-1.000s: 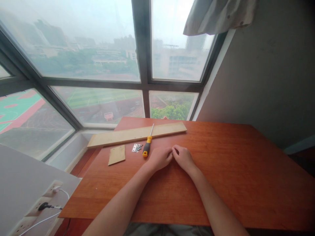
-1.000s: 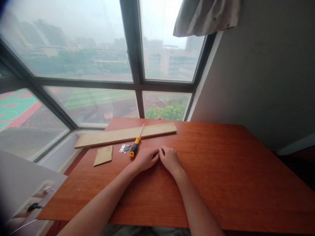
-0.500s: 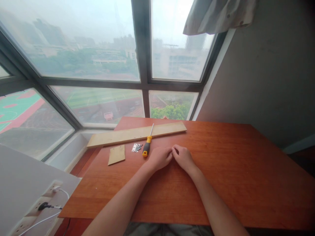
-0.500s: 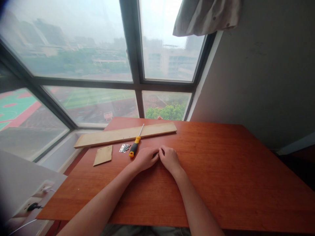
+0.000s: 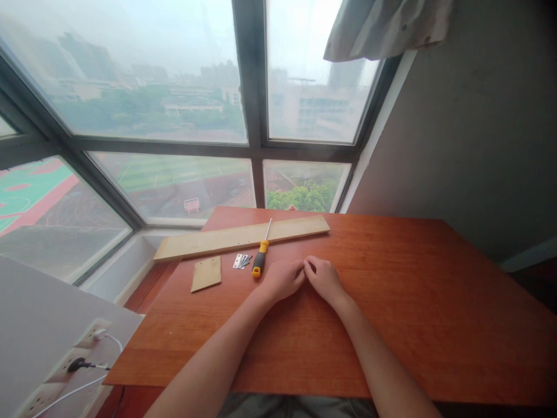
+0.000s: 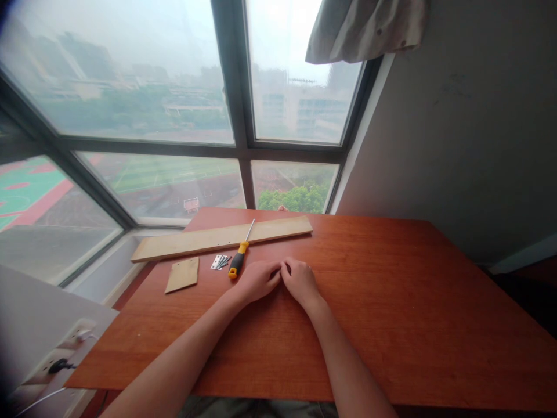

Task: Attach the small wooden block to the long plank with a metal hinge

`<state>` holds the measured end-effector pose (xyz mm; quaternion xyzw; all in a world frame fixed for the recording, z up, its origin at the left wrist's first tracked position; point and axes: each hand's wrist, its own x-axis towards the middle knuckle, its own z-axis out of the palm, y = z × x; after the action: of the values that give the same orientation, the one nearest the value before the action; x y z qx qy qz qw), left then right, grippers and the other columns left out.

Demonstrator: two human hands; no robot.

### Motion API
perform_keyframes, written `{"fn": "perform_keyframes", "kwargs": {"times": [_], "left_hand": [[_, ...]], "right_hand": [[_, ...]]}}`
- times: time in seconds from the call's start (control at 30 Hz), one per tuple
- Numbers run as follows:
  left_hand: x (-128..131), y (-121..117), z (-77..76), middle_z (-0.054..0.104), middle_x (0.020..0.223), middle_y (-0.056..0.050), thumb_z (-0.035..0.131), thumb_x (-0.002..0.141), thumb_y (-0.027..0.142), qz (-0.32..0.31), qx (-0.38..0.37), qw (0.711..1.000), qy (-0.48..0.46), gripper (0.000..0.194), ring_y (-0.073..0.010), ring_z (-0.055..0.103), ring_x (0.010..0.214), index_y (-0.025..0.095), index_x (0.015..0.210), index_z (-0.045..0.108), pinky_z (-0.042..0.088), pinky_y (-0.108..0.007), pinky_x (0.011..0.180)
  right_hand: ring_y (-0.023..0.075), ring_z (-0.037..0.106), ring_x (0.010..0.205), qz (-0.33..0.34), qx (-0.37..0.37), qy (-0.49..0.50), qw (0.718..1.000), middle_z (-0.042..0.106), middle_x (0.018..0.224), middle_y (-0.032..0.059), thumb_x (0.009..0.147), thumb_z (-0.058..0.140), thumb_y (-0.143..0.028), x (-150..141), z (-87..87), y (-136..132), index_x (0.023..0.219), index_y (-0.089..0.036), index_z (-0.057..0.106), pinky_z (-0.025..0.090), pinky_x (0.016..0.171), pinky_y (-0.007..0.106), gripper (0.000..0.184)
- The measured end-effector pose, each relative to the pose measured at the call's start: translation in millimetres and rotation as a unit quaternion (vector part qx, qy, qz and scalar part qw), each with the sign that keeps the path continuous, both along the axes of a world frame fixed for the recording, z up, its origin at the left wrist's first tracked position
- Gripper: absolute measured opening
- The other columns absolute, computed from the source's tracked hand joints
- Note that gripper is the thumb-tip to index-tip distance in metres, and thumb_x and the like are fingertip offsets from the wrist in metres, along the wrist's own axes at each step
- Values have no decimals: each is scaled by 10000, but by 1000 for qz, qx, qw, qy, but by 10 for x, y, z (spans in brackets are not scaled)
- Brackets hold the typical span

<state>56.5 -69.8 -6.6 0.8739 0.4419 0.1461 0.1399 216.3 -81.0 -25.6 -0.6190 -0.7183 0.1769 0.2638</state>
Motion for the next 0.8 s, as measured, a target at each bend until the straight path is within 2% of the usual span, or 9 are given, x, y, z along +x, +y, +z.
{"fn": "perform_keyframes", "kwargs": {"times": [0.8], "left_hand": [[9,-12,25,734,941,-56,457,928,279,6,-12,1000,-1,217,-212,674,848,219,957,663,433,-264,693]], "right_hand": [[181,633,772,7,3,1,1000,717,821,49,932,443,-265,-4,10,-4,786,-219,632,379,703,253,243]]}}
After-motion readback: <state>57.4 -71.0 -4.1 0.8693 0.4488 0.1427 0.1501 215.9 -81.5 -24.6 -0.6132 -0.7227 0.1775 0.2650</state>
